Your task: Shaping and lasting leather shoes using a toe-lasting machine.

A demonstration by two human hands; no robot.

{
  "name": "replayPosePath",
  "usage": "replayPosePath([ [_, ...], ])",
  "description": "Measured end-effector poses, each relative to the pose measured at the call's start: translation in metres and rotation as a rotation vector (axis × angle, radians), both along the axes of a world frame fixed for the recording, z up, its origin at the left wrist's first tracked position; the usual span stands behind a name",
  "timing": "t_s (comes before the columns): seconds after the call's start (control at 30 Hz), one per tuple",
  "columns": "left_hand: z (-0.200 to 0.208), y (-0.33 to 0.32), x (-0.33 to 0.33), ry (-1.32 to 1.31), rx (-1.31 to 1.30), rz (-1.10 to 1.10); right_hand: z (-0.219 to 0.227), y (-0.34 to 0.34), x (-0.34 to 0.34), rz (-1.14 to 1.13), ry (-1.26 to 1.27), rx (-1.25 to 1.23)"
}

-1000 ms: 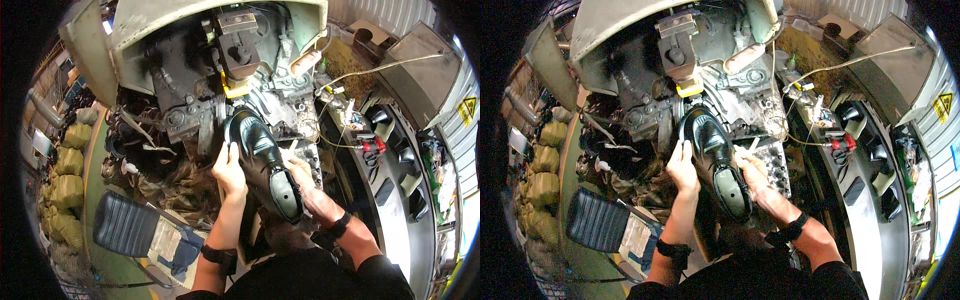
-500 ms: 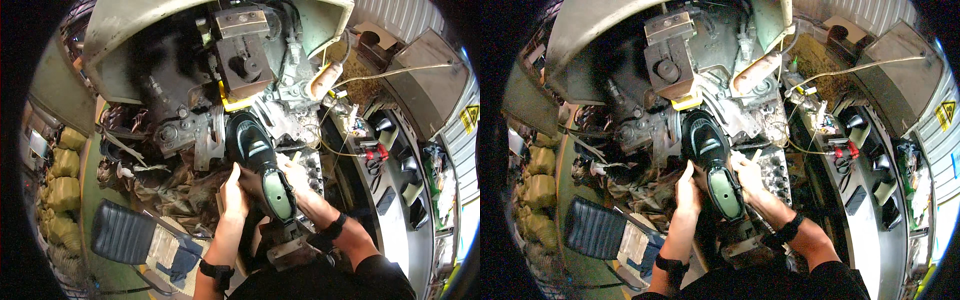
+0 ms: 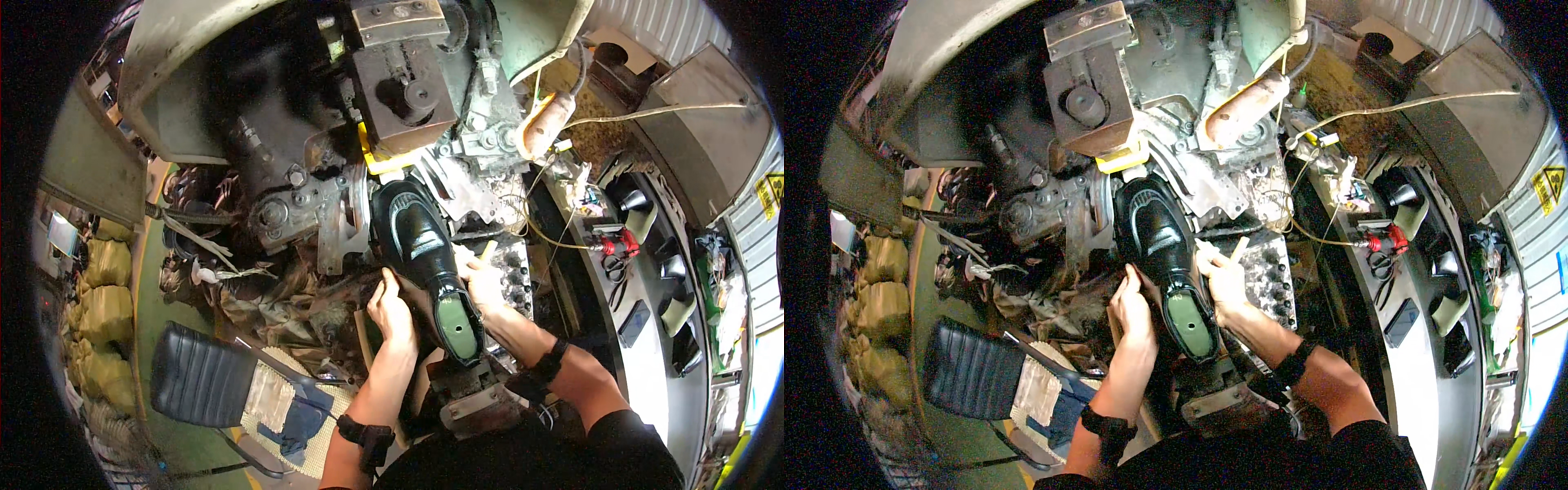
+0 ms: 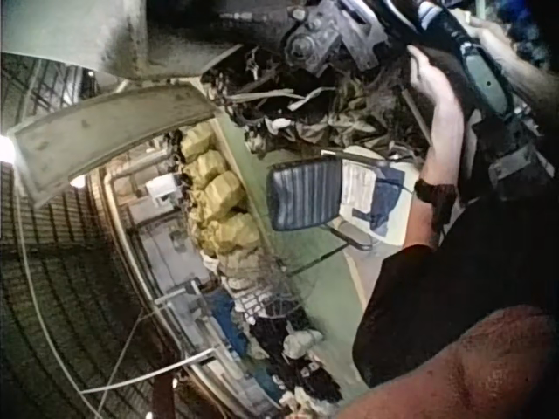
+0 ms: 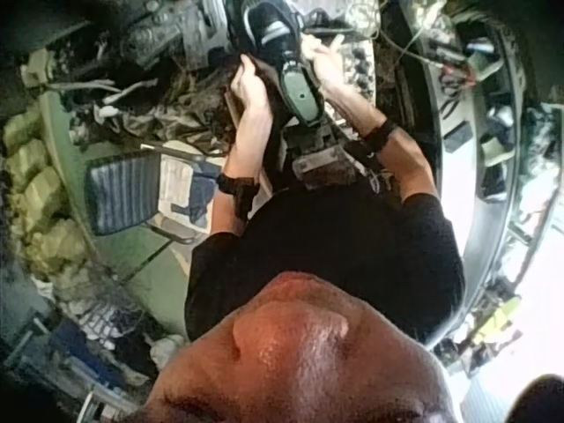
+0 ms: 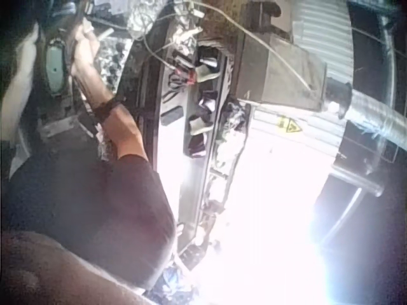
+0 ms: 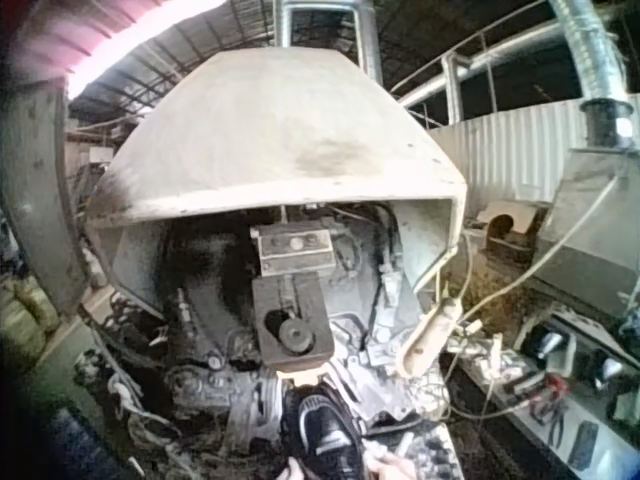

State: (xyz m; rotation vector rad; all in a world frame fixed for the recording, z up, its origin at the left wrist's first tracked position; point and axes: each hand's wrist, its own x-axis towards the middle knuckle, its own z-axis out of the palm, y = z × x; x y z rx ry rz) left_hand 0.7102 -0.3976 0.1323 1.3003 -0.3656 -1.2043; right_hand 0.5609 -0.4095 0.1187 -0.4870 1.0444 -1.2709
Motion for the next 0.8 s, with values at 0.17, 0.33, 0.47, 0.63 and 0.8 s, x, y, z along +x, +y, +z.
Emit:
replayPosePath([
  [0.17,-0.026,-0.007,-0.004,-0.013,-0.035,0.074,-0.018,-0.006,-0.003,0.014,0.181,-0.101],
  [0.33,-0.045,-0.010,-0.007,-0.033,-0.117,0.122,-0.036,-0.018,0.000,-0.038,-0.044,-0.080],
  [0.47,-0.044,-0.010,-0.009,-0.042,-0.126,0.121,-0.030,-0.017,0.003,-0.028,-0.109,-0.132],
  [0.63,-0.033,-0.008,-0.011,0.122,-0.162,0.151,-0.004,-0.005,0.003,0.006,-0.285,-0.104],
  [0.8,-0.031,-0.007,-0.010,0.107,-0.080,0.109,0.002,-0.002,0.004,0.000,-0.304,-0.025],
])
